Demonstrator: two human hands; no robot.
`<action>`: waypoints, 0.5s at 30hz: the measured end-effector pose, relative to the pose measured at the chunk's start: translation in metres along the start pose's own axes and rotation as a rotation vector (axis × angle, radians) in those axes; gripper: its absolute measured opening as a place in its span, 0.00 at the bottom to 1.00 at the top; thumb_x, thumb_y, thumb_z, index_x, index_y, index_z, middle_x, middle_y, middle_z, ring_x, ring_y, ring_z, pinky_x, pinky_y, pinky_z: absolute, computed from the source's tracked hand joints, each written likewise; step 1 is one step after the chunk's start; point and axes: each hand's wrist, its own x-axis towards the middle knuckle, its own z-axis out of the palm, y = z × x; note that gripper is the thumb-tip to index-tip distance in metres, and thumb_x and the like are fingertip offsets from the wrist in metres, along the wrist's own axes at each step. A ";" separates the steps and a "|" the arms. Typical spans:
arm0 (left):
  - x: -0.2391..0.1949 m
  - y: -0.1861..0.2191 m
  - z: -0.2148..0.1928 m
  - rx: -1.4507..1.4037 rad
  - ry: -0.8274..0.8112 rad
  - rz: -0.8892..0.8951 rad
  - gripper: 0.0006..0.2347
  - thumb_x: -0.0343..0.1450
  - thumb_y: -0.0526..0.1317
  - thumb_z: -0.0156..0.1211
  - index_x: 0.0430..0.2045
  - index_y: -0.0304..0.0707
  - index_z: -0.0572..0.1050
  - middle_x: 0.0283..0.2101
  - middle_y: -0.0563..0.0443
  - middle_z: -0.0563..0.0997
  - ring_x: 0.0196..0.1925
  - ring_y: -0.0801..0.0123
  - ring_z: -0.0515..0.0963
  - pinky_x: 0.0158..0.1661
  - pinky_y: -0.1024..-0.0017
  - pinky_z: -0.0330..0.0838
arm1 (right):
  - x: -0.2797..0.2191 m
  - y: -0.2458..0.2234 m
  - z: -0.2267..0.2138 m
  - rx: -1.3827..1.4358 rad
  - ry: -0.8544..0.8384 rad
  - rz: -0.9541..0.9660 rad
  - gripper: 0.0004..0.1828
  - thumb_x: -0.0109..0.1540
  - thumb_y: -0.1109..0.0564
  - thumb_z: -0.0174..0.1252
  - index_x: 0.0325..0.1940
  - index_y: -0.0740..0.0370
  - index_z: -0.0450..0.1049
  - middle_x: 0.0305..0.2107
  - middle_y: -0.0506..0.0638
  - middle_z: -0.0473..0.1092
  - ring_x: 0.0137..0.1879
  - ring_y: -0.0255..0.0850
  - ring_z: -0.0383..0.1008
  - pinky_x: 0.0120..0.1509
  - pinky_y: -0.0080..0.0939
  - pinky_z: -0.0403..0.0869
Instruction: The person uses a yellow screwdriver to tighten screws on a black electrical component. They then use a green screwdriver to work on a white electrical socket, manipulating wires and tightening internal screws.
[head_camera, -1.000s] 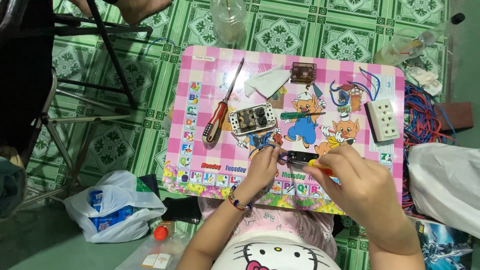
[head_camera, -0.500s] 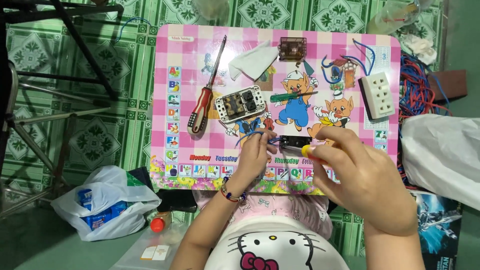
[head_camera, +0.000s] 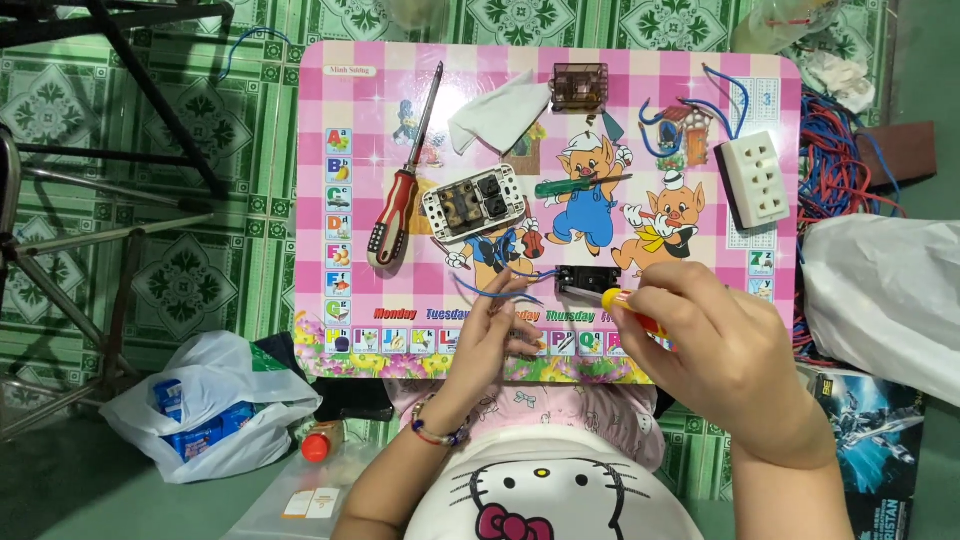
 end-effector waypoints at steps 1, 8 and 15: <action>-0.007 0.010 0.000 0.001 -0.001 -0.001 0.24 0.77 0.38 0.43 0.71 0.42 0.53 0.67 0.39 0.66 0.34 0.64 0.82 0.35 0.71 0.85 | 0.000 0.000 -0.001 0.000 0.000 0.002 0.11 0.65 0.64 0.65 0.45 0.65 0.67 0.39 0.57 0.72 0.39 0.45 0.76 0.31 0.40 0.69; -0.046 0.017 -0.025 0.000 -0.089 -0.191 0.31 0.76 0.36 0.47 0.74 0.54 0.42 0.41 0.37 0.82 0.39 0.62 0.84 0.45 0.68 0.83 | -0.016 0.005 -0.007 0.061 0.087 0.087 0.14 0.65 0.65 0.67 0.48 0.68 0.67 0.40 0.61 0.73 0.42 0.47 0.77 0.43 0.43 0.76; -0.073 0.046 -0.026 0.952 -0.258 0.253 0.18 0.76 0.43 0.45 0.58 0.32 0.70 0.53 0.47 0.77 0.45 0.63 0.81 0.44 0.62 0.79 | -0.023 0.003 -0.010 0.103 0.160 0.244 0.13 0.67 0.69 0.66 0.46 0.69 0.67 0.40 0.64 0.73 0.41 0.51 0.75 0.46 0.46 0.75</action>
